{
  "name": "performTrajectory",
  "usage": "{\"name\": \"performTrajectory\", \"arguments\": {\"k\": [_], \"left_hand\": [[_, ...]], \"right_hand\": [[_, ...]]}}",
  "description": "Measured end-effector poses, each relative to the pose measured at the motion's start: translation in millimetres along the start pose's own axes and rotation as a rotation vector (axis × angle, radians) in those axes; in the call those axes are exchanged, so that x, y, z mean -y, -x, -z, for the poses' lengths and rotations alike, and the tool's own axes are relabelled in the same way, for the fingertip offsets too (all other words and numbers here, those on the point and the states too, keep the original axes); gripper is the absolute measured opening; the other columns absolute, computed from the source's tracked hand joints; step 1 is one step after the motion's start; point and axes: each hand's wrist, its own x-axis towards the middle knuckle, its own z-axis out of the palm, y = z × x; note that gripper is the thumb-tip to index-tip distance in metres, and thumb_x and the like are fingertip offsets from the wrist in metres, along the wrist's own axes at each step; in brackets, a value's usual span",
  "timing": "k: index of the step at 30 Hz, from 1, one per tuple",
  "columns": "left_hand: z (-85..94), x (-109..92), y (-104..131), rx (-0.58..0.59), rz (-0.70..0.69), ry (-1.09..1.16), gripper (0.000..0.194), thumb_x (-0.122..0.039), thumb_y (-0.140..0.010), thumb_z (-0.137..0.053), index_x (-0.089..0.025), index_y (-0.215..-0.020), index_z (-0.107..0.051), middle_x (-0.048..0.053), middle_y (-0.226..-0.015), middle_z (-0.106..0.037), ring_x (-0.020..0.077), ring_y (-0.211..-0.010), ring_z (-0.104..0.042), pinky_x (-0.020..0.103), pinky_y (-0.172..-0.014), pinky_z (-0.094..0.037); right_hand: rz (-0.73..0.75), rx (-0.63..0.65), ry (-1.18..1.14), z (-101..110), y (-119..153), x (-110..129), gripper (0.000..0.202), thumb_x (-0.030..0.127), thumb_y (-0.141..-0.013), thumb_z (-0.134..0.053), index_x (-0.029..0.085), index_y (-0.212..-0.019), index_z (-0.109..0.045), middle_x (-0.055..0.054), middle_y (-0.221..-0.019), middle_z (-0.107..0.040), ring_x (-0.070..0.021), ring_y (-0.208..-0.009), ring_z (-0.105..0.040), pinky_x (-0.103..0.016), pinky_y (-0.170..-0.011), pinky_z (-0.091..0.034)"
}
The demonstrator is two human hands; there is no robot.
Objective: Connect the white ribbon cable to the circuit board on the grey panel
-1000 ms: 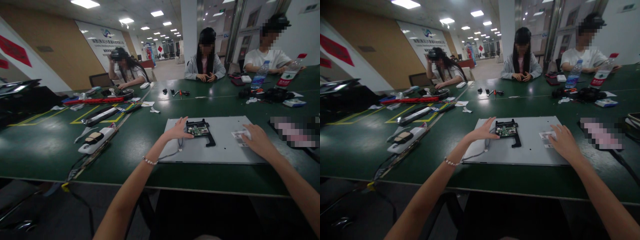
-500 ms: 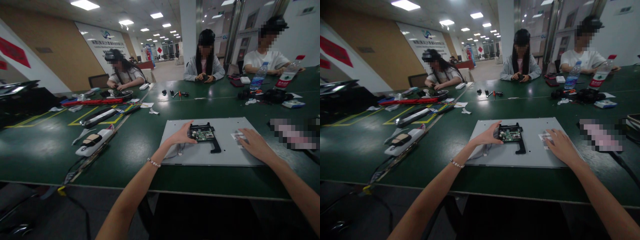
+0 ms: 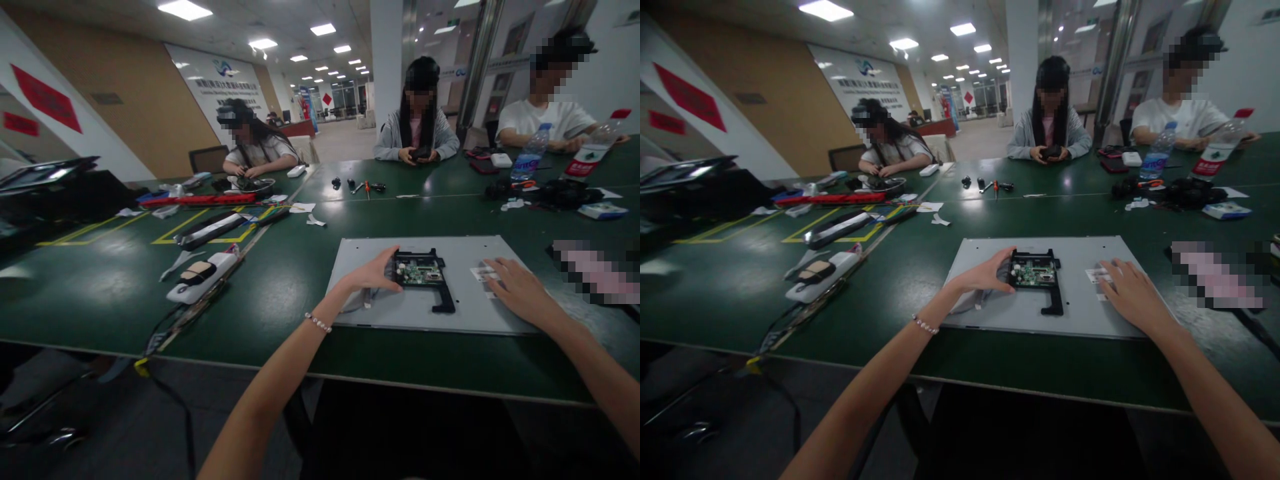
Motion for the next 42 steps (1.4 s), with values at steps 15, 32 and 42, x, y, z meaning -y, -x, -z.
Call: {"name": "performTrajectory", "arguments": {"k": [15, 32, 42], "left_hand": [[-10.8, -5, 0, -0.05, 0.014, -0.015, 0.111, -0.04, -0.057, -0.082, -0.021, -0.152, -0.027, 0.015, -0.156, -0.031, 0.0341, -0.143, -0.031, 0.051, -0.12, -0.02], [-15.9, -8, -4, -0.065, 0.004, -0.055, 0.094, -0.038, -0.055, -0.083, -0.017, -0.138, -0.044, 0.016, -0.147, -0.039, 0.0361, -0.137, -0.036, 0.052, -0.117, -0.026], [-17.6, -13, -3, -0.07, 0.005, -0.087, 0.091, -0.04, -0.058, -0.082, -0.017, -0.138, -0.045, 0.017, -0.147, -0.039, 0.0347, -0.137, -0.037, 0.05, -0.117, -0.027]], "right_hand": [[0.38, 0.272, -0.411, 20, -53, 106, 0.087, 0.059, -0.078, -0.067, 0.031, -0.153, -0.031, -0.01, -0.162, -0.024, -0.0342, -0.146, -0.028, -0.054, -0.116, -0.029], [0.188, 0.057, -0.631, 5, -55, 106, 0.023, 0.039, -0.088, -0.059, 0.027, -0.1, -0.076, -0.007, -0.131, -0.062, -0.0296, -0.123, -0.056, -0.05, -0.109, -0.039], [0.154, 0.068, -0.622, 4, -63, 107, 0.011, 0.031, -0.079, -0.067, 0.025, -0.082, -0.076, -0.007, -0.121, -0.066, -0.0295, -0.115, -0.06, -0.05, -0.103, -0.042]]}}
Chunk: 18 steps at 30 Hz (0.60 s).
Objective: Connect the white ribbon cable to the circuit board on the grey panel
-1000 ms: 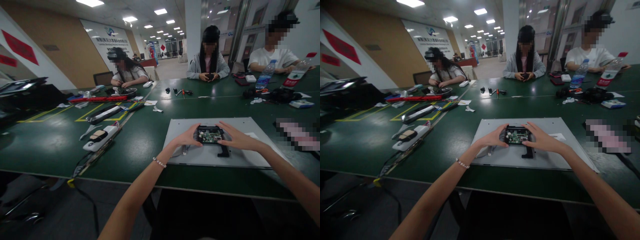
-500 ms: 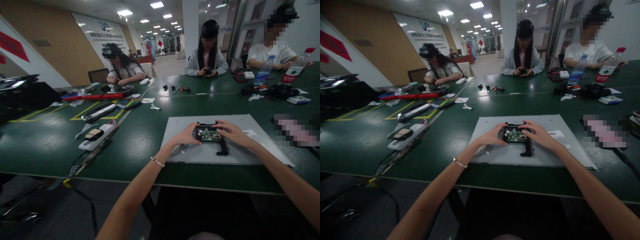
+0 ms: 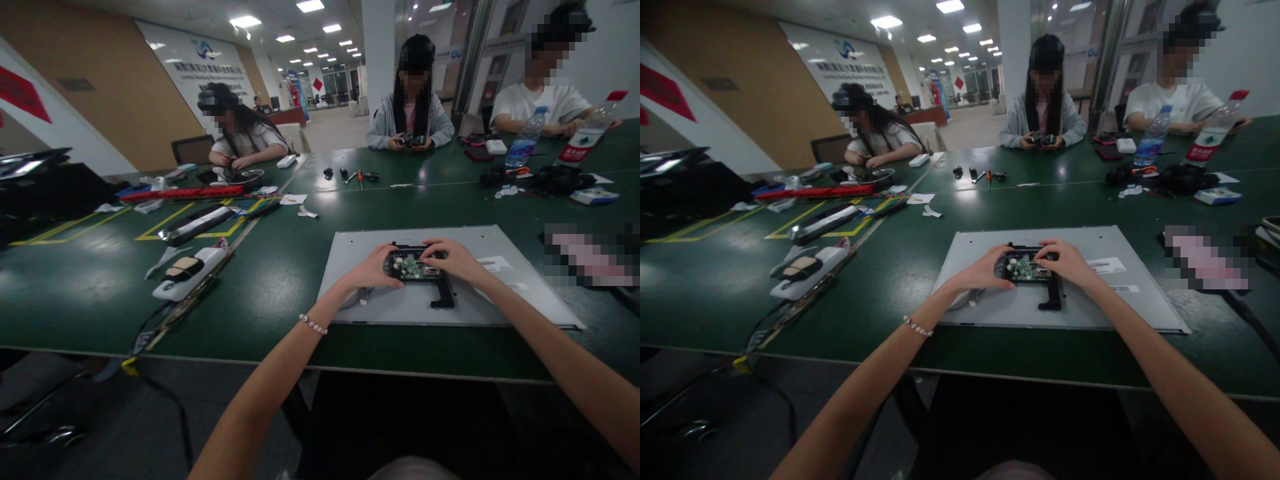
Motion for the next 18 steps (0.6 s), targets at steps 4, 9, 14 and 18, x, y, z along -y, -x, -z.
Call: {"name": "performTrajectory", "arguments": {"k": [4, 9, 14, 18], "left_hand": [[-1.3, 1, -1, -0.001, -0.007, -0.012, 0.092, -0.04, -0.058, -0.082, -0.014, -0.137, -0.045, 0.019, -0.146, -0.039, 0.0355, -0.138, -0.036, 0.05, -0.117, -0.026], [-3.5, 4, -1, -0.012, -0.029, 0.008, 0.092, -0.039, -0.058, -0.082, -0.018, -0.139, -0.044, 0.017, -0.147, -0.039, 0.0376, -0.138, -0.035, 0.056, -0.115, -0.026], [-7.2, 4, 1, -0.015, -0.036, -0.013, 0.098, -0.042, -0.061, -0.082, -0.015, -0.144, -0.038, 0.02, -0.15, -0.035, 0.0371, -0.14, -0.034, 0.054, -0.116, -0.027], [8.0, 9, 3, 0.037, -0.042, -0.058, 0.108, -0.046, -0.062, -0.082, -0.012, -0.15, -0.029, 0.022, -0.154, -0.031, 0.0369, -0.142, -0.031, 0.05, -0.117, -0.027]], "right_hand": [[0.003, 0.01, 0.004, 1, -1, -1, 0.012, 0.031, -0.08, -0.067, 0.024, -0.084, -0.076, -0.008, -0.121, -0.066, -0.0295, -0.114, -0.06, -0.051, -0.103, -0.042], [-0.014, -0.052, -0.077, 4, 3, -8, 0.022, 0.036, -0.082, -0.064, 0.023, -0.097, -0.075, -0.01, -0.125, -0.063, -0.0293, -0.118, -0.058, -0.049, -0.097, -0.049], [0.023, -0.159, 0.063, 10, 9, -22, 0.031, 0.038, -0.088, -0.056, 0.023, -0.111, -0.07, -0.012, -0.125, -0.062, -0.0296, -0.118, -0.057, -0.049, -0.094, -0.052], [0.061, -0.182, 0.276, 6, 16, -36, 0.038, 0.037, -0.092, -0.048, 0.017, -0.12, -0.063, -0.016, -0.122, -0.064, -0.0322, -0.117, -0.057, -0.055, -0.104, -0.044]]}}
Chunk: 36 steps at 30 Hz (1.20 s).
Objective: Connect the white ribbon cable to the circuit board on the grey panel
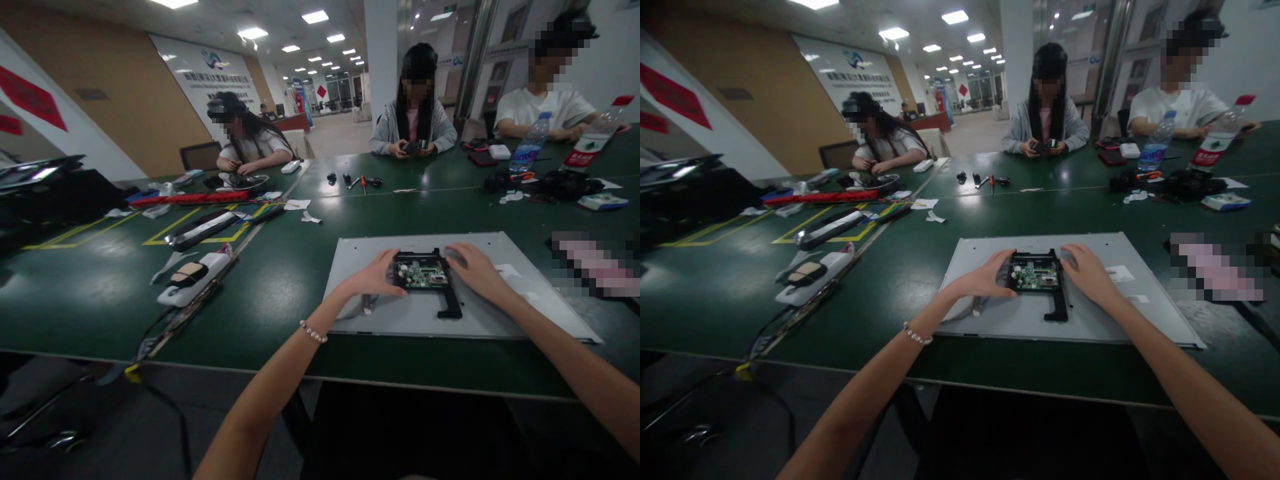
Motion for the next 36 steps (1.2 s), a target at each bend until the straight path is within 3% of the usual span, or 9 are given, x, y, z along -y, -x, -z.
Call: {"name": "performTrajectory", "arguments": {"k": [3, 8, 12, 15, 19, 23, 29, 36], "left_hand": [[35.0, 25, 0, -0.035, 0.054, -0.113, 0.098, -0.049, -0.07, -0.075, -0.013, -0.149, -0.031, 0.019, -0.154, -0.033, 0.0331, -0.142, -0.033, 0.045, -0.118, -0.027], [110.3, 104, 1, -0.446, 0.351, -0.429, 0.063, -0.033, -0.084, -0.06, -0.011, -0.141, -0.042, 0.016, -0.142, -0.05, 0.0302, -0.136, -0.042, 0.044, -0.114, -0.032], [144.7, 152, 6, -0.564, 0.597, -0.592, 0.053, -0.027, -0.089, -0.053, -0.008, -0.138, -0.044, 0.02, -0.136, -0.054, 0.0295, -0.13, -0.049, 0.04, -0.108, -0.039], [153.9, 172, 6, -0.578, 0.694, -0.644, 0.05, -0.028, -0.092, -0.05, -0.007, -0.136, -0.045, 0.021, -0.134, -0.055, 0.0289, -0.127, -0.051, 0.038, -0.104, -0.042], [162.2, 189, -3, -0.537, 0.72, -0.68, 0.045, -0.026, -0.093, -0.046, -0.008, -0.135, -0.048, 0.019, -0.135, -0.056, 0.0269, -0.125, -0.054, 0.034, -0.102, -0.043], [171.6, 199, -11, -0.463, 0.83, -0.737, 0.036, -0.03, -0.095, -0.041, -0.011, -0.119, -0.061, 0.018, -0.12, -0.065, 0.0285, -0.111, -0.062, 0.036, -0.093, -0.048], [177.5, 198, -13, -0.464, 0.858, -0.878, 0.032, -0.025, -0.093, -0.041, -0.012, -0.11, -0.066, 0.019, -0.107, -0.069, 0.0311, -0.102, -0.065, 0.038, -0.085, -0.051], [169.7, 187, 1, -0.485, 0.87, -0.929, 0.039, -0.022, -0.095, -0.033, -0.01, -0.106, -0.068, 0.02, -0.104, -0.07, 0.031, -0.1, -0.067, 0.037, -0.083, -0.051]], "right_hand": [[0.015, 0.031, 0.066, -5, 5, -2, 0.042, 0.038, -0.094, -0.043, 0.015, -0.127, -0.058, -0.018, -0.127, -0.061, -0.0331, -0.121, -0.055, -0.054, -0.107, -0.041], [0.01, 0.073, 0.107, -5, 7, 5, 0.045, 0.039, -0.097, -0.039, 0.015, -0.133, -0.052, -0.018, -0.131, -0.058, -0.0329, -0.125, -0.053, -0.053, -0.108, -0.041], [-0.015, 0.092, 0.101, -4, 7, 10, 0.048, 0.04, -0.097, -0.039, 0.015, -0.137, -0.047, -0.018, -0.134, -0.057, -0.0322, -0.126, -0.052, -0.052, -0.11, -0.039], [-0.036, 0.089, 0.111, -6, 8, 11, 0.051, 0.041, -0.097, -0.04, 0.014, -0.14, -0.044, -0.019, -0.135, -0.056, -0.0322, -0.128, -0.051, -0.051, -0.111, -0.039], [-0.039, 0.076, 0.113, -8, 8, 12, 0.053, 0.041, -0.097, -0.04, 0.018, -0.144, -0.039, -0.017, -0.136, -0.055, -0.032, -0.128, -0.052, -0.053, -0.109, -0.041], [-0.032, 0.078, 0.121, -8, 7, 12, 0.052, 0.039, -0.096, -0.042, 0.02, -0.144, -0.039, -0.017, -0.135, -0.056, -0.0317, -0.127, -0.053, -0.054, -0.108, -0.042], [-0.038, 0.1, 0.126, -8, 6, 13, 0.052, 0.038, -0.096, -0.042, 0.018, -0.144, -0.039, -0.017, -0.136, -0.055, -0.0311, -0.128, -0.051, -0.052, -0.11, -0.041], [-0.058, 0.103, 0.103, -5, 7, 15, 0.056, 0.038, -0.096, -0.041, 0.019, -0.148, -0.033, -0.016, -0.137, -0.055, -0.0317, -0.128, -0.051, -0.053, -0.109, -0.041]]}}
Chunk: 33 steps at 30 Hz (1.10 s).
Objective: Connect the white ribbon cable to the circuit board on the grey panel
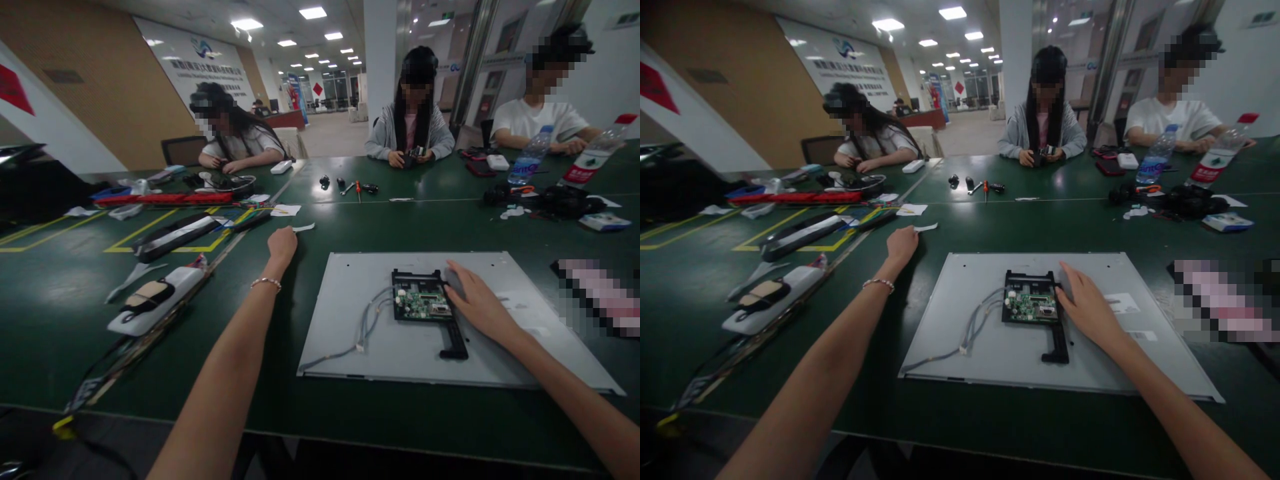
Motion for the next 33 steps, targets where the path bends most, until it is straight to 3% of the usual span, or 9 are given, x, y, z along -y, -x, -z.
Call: {"name": "performTrajectory", "arguments": {"k": [9, 13, 16, 19, 22, 26, 29, 33], "left_hand": [[9.1, 21, 32, -0.056, -0.035, 0.062, 0.043, -0.025, -0.095, -0.035, -0.02, -0.124, -0.066, 0.014, -0.11, -0.072, 0.0288, -0.1, -0.067, 0.036, -0.084, -0.05], [15.3, 24, 43, -0.082, -0.017, 0.148, 0.04, -0.023, -0.093, -0.039, -0.02, -0.116, -0.072, 0.011, -0.115, -0.071, 0.0284, -0.105, -0.065, 0.037, -0.09, -0.049], [23.6, 15, 49, -0.134, -0.019, 0.232, 0.038, -0.023, -0.093, -0.041, -0.021, -0.113, -0.073, 0.009, -0.113, -0.072, 0.0276, -0.104, -0.065, 0.039, -0.093, -0.049], [38.4, -8, 54, -0.224, -0.113, 0.35, 0.034, -0.02, -0.091, -0.045, -0.019, -0.107, -0.075, 0.007, -0.116, -0.071, 0.0251, -0.109, -0.063, 0.037, -0.099, -0.046], [58.6, -45, 63, -0.31, -0.246, 0.481, 0.028, -0.016, -0.087, -0.051, -0.017, -0.097, -0.077, 0.005, -0.117, -0.071, 0.0226, -0.115, -0.06, 0.035, -0.105, -0.042], [80.4, -109, 96, -0.175, -0.381, 0.727, 0.028, -0.012, -0.086, -0.052, -0.017, -0.1, -0.076, 0.004, -0.098, -0.075, 0.0175, -0.091, -0.068, 0.03, -0.092, -0.051], [84.6, -154, 134, -0.048, -0.508, 0.84, 0.024, -0.012, -0.085, -0.057, -0.018, -0.096, -0.077, 0.004, -0.094, -0.076, 0.0164, -0.086, -0.069, 0.027, -0.085, -0.052], [79.9, -188, 171, 0.01, -0.628, 0.814, 0.022, -0.012, -0.087, -0.058, -0.018, -0.097, -0.076, 0.004, -0.094, -0.077, 0.0172, -0.087, -0.07, 0.027, -0.085, -0.052]], "right_hand": [[-0.004, -0.02, -0.084, 3, 0, 1, 0.067, 0.039, -0.094, -0.045, 0.022, -0.154, -0.021, -0.017, -0.133, -0.059, -0.0351, -0.123, -0.056, -0.058, -0.103, -0.044], [0.0, -0.021, -0.086, 5, 0, 0, 0.067, 0.039, -0.093, -0.046, 0.021, -0.153, -0.023, -0.016, -0.132, -0.06, -0.0346, -0.123, -0.056, -0.057, -0.103, -0.044], [0.001, -0.011, -0.085, 5, 0, -2, 0.066, 0.039, -0.093, -0.046, 0.021, -0.153, -0.025, -0.016, -0.132, -0.06, -0.0341, -0.124, -0.055, -0.056, -0.104, -0.044], [0.007, -0.004, -0.09, 5, 0, -4, 0.065, 0.038, -0.093, -0.047, 0.018, -0.152, -0.028, -0.018, -0.133, -0.059, -0.0338, -0.125, -0.054, -0.055, -0.105, -0.043], [0.013, -0.011, -0.102, 5, -2, -6, 0.063, 0.037, -0.092, -0.048, 0.018, -0.15, -0.032, -0.017, -0.132, -0.06, -0.0331, -0.124, -0.055, -0.054, -0.105, -0.042], [0.013, -0.02, -0.119, 5, -3, -9, 0.063, 0.037, -0.091, -0.05, 0.021, -0.149, -0.031, -0.015, -0.129, -0.061, -0.0325, -0.121, -0.057, -0.054, -0.103, -0.044], [0.004, -0.01, -0.12, 5, -3, -11, 0.066, 0.037, -0.091, -0.05, 0.019, -0.15, -0.029, -0.016, -0.13, -0.061, -0.0326, -0.121, -0.057, -0.054, -0.103, -0.044], [0.011, -0.024, -0.115, 4, -3, -11, 0.066, 0.036, -0.09, -0.05, 0.021, -0.151, -0.028, -0.014, -0.13, -0.062, -0.0326, -0.12, -0.058, -0.054, -0.103, -0.044]]}}
